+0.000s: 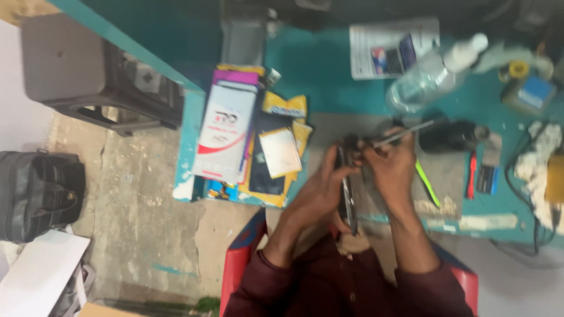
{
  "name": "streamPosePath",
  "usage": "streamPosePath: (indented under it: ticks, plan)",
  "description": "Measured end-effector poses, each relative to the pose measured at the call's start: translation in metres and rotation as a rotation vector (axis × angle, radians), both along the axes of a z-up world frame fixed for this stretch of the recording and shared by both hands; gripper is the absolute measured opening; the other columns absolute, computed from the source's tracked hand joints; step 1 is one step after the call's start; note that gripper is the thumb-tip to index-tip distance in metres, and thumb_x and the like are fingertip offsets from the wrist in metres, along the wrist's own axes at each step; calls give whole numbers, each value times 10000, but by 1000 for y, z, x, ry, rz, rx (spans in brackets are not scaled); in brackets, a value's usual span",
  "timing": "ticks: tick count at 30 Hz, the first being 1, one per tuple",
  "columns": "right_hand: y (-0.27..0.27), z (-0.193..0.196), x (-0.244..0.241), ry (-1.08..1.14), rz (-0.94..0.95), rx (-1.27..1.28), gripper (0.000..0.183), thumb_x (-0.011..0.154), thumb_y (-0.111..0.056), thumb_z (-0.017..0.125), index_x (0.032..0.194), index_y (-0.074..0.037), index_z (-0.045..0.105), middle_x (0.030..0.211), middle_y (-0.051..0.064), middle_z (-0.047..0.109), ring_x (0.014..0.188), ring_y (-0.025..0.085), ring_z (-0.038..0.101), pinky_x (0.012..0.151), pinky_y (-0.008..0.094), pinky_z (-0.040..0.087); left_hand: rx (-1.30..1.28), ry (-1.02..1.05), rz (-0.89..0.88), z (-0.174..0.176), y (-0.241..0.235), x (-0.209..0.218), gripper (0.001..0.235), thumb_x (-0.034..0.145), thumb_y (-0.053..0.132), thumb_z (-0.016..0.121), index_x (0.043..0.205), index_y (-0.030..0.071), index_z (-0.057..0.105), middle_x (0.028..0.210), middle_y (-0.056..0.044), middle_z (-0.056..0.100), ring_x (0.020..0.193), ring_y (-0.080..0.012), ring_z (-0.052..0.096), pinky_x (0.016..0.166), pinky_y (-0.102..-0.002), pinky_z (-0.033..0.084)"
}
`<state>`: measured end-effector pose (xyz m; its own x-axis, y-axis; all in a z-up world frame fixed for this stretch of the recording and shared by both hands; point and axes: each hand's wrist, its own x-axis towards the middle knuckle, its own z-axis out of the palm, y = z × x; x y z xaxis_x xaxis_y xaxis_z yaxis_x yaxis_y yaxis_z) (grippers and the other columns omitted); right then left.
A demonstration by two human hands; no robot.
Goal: The person holds a disassembled smartphone frame and uses a metal tool to scrape adhesive residue from the interior. They then apply liquid from a bottle onto the frame and continue scraping. The person repeats this process multiple times on different areas of the frame.
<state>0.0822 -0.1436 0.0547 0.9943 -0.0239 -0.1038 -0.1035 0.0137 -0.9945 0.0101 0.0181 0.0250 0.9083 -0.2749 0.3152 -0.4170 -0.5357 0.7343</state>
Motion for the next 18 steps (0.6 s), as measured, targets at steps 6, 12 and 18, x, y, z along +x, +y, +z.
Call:
streamPosePath:
  ticks: [6,12,18]
  plan:
    - [-23,-18,-4,-13,3,230,402,1004,123,633,1188,-41,315,1005,176,687,859,248,766,690,342,682,-110,124,-88,-11,-4,-5,1237,306,228,1004,1357,115,361,1578,-388,133,1403,-626,340,1140,-494,447]
    - [-27,-24,-2,-14,24,230,419,1034,114,626,1237,-42,295,996,184,698,852,237,765,709,326,679,-137,160,-94,-6,-9,2,1301,262,229,1041,1355,134,342,1620,-338,109,1486,-576,267,1214,-469,407]
    - [-28,-30,-6,-30,55,163,437,1061,128,632,1285,-31,292,1001,189,725,876,236,778,723,309,679,-140,135,-44,-16,-5,-7,1012,573,-9,960,1377,141,365,1684,-278,130,1586,-512,203,1287,-472,360]
